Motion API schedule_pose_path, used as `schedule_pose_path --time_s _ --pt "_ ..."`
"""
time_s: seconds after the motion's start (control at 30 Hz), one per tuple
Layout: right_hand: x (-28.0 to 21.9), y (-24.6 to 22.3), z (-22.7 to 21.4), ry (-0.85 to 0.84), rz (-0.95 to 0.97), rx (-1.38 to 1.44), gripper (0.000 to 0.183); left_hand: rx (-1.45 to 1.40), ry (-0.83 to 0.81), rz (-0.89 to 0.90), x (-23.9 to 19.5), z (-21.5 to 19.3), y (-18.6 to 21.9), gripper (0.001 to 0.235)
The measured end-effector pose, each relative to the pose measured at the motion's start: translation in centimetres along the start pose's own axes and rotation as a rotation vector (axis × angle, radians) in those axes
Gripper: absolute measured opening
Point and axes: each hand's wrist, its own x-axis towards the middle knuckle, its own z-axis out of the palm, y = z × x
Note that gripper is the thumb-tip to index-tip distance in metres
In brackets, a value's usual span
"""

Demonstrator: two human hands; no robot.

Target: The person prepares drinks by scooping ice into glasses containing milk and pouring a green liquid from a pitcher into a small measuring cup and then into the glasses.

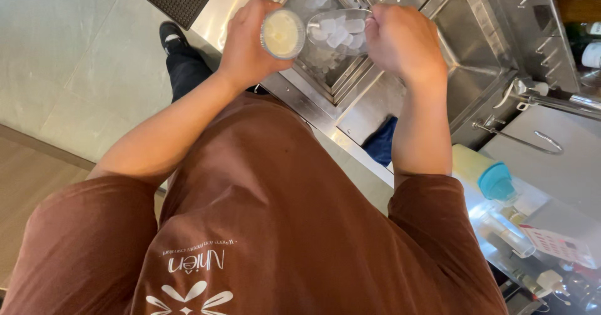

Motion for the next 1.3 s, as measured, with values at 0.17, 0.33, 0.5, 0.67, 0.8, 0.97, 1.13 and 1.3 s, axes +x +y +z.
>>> schedule_pose_path --time_s 0.17,0.33,0.5,0.67,0.8,0.97,1.13,1.3 --pt "-1.3 -2.6 -1.7 0.006 0.109 -0.203 0.019 -0.021 -0.026 -0.030 1.1 2.5 0.7 0.074" --pt "-2.4 -1.2 -1.0 0.052 0.116 -0.124 0.017 0.026 -0.071 -0.002 1.2 2.9 1.0 0.081" --pt "-3.9 0.7 -0.2 0.037 0.186 0.052 0.018 -0.121 -0.093 0.016 1.7 2.6 1.0 0.073" --pt "-5.0 1.2 -0.3 0.028 0.180 0.143 0.019 -0.340 -0.127 -0.044 2.1 2.0 1.2 0.074" --pt "-6.1 -0.6 -1.6 0.082 0.252 -0.021 0.020 -0.106 -0.147 0.202 1.9 2.2 1.0 0.077" --pt "-5.8 -3.3 -2.5 0.049 0.311 -0.184 0.020 -0.075 -0.192 0.088 1.7 2.4 0.7 0.077" --pt "-5.8 -3.8 -3.0 -0.031 0.368 -0.217 0.021 -0.076 -0.240 0.086 1.7 2.1 0.4 0.079" --pt "-5.7 -4.1 -3.7 0.004 0.298 -0.145 0.023 -0.056 -0.293 0.056 2.1 1.0 0.3 0.080"
